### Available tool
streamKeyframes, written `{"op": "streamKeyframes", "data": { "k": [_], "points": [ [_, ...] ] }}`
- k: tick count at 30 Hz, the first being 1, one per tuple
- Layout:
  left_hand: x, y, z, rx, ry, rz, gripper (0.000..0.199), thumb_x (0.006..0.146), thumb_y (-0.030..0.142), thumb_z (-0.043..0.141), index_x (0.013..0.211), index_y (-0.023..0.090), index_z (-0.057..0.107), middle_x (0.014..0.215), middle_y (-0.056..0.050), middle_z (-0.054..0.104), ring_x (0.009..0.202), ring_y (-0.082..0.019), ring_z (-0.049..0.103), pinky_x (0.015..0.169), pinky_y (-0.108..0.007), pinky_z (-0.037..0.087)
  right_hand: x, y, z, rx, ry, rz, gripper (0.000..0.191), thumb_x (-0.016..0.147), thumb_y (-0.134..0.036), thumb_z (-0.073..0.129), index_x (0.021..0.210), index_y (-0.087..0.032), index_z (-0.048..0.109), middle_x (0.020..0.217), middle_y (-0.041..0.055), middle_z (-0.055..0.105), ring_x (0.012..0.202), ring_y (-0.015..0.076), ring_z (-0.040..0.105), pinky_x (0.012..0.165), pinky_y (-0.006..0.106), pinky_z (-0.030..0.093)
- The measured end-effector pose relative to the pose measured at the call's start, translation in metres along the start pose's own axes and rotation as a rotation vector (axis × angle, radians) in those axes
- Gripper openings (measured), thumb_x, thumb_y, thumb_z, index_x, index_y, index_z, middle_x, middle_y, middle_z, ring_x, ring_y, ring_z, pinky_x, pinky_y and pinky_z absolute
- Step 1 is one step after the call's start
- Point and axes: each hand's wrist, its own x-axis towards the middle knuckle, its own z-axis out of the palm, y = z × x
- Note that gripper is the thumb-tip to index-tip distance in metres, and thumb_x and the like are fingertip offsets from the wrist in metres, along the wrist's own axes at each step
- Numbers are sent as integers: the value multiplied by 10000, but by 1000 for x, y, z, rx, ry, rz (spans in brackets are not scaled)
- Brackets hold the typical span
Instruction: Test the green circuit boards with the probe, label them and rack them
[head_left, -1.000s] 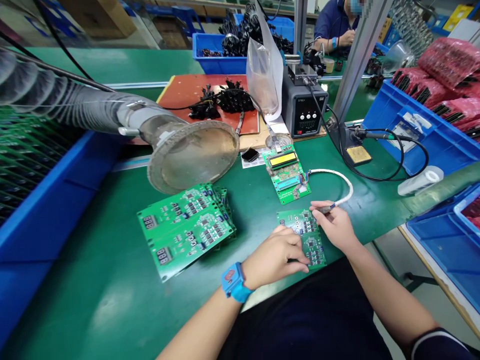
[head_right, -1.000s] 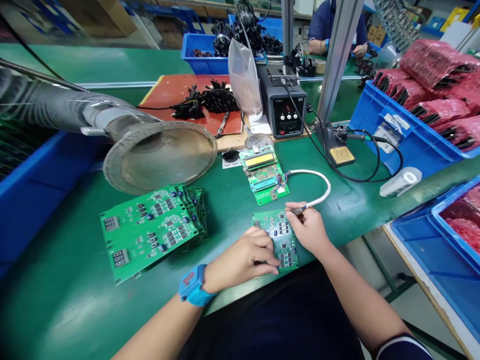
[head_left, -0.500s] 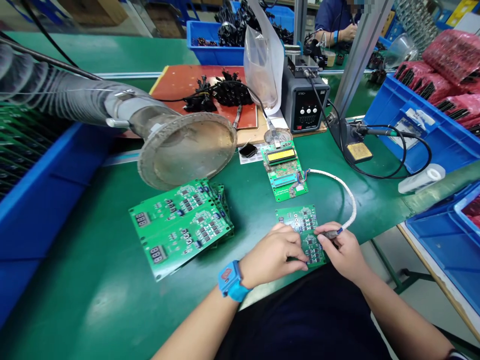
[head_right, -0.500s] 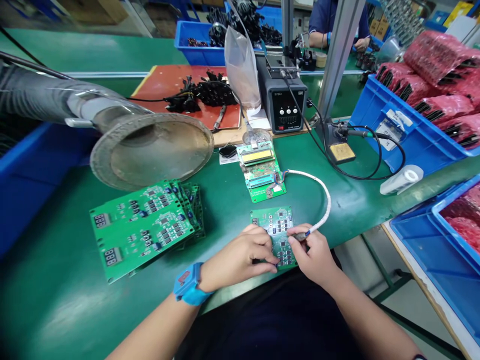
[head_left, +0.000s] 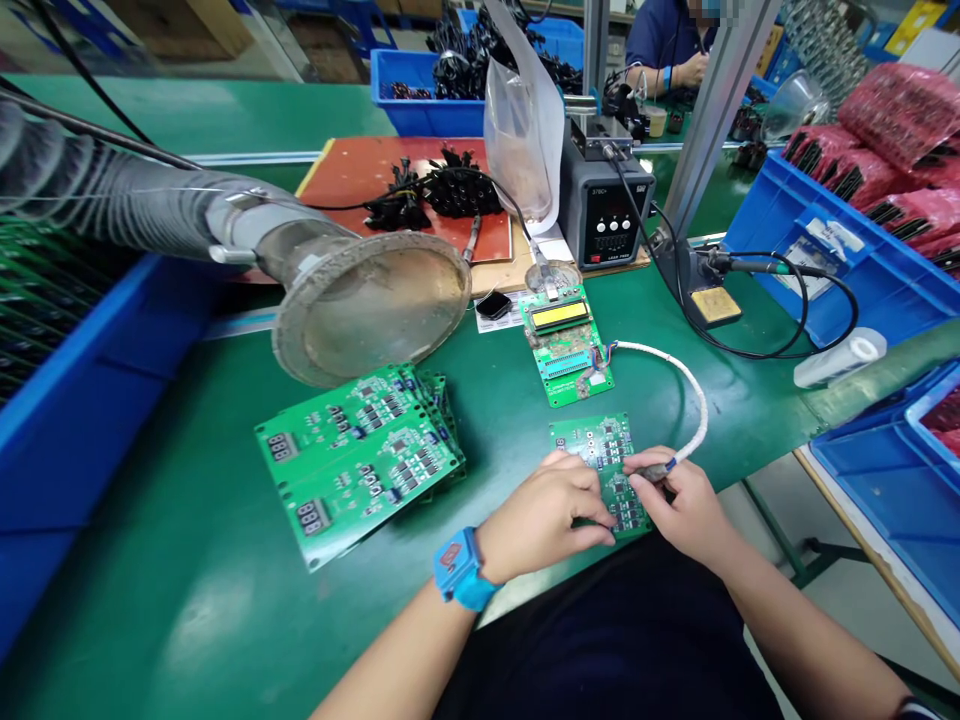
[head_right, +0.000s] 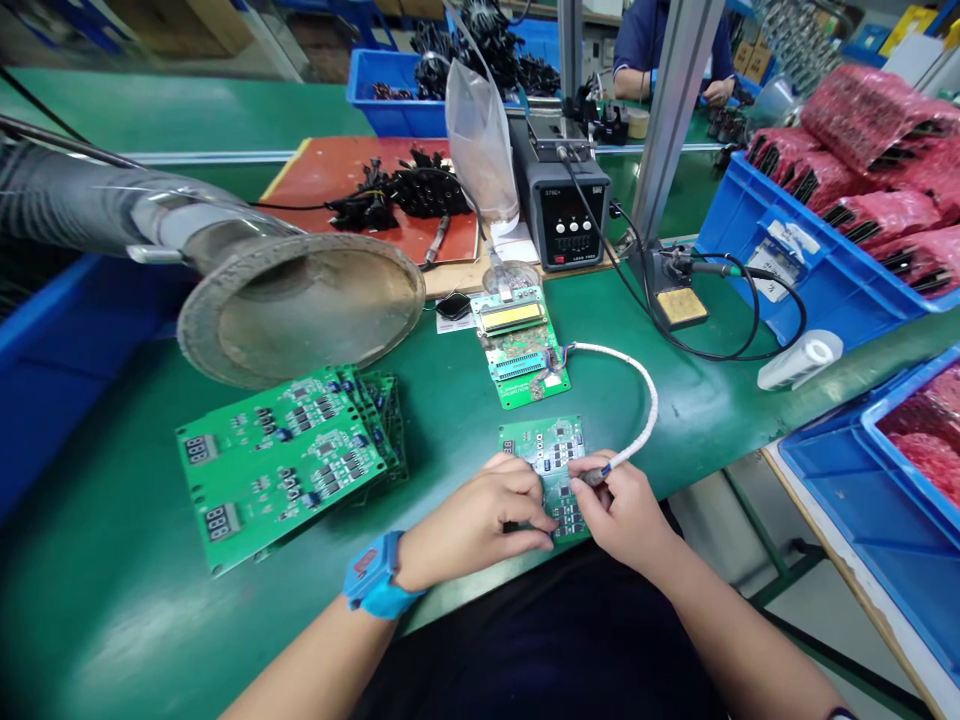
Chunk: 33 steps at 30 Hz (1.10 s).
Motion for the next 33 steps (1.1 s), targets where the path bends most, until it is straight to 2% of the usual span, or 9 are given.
{"op": "streamKeyframes", "data": {
  "k": [3,6,11,17,33],
  "points": [
    [0,0,0,0,4,2,109,785,363,745,832,264,750,741,14,635,791,-158,557,820,-320,334,1,0,3,-29,18,-12,145,854,-217,540,929,-177,658,868,70,692,531,119,561,477,237,469],
    [-1,-1,0,-3,0,0,111,780,370,748,823,268,747,738,16,631,794,-158,558,830,-321,335,2,1,7,-62,62,-21,140,836,-208,546,899,-177,667,810,52,685,476,102,513,452,233,446],
    [-1,-1,1,-7,-4,-8,129,778,391,746,819,268,747,733,15,626,797,-161,557,830,-320,339,2,2,9,-61,100,-40,138,828,-181,545,879,-185,674,807,69,696,653,170,644,566,268,518],
    [-2,-1,1,-7,-6,-15,129,771,387,754,818,267,744,725,20,623,791,-158,551,821,-314,341,2,2,6,1,71,-33,143,871,-196,536,900,-180,675,856,91,698,779,202,675,683,310,546],
    [0,0,1,-18,0,-31,122,749,361,778,812,261,746,716,22,627,782,-160,550,814,-319,337,1,3,7,40,70,-3,145,875,-214,543,895,-184,684,866,91,692,798,212,674,668,313,552]
  ]
}}
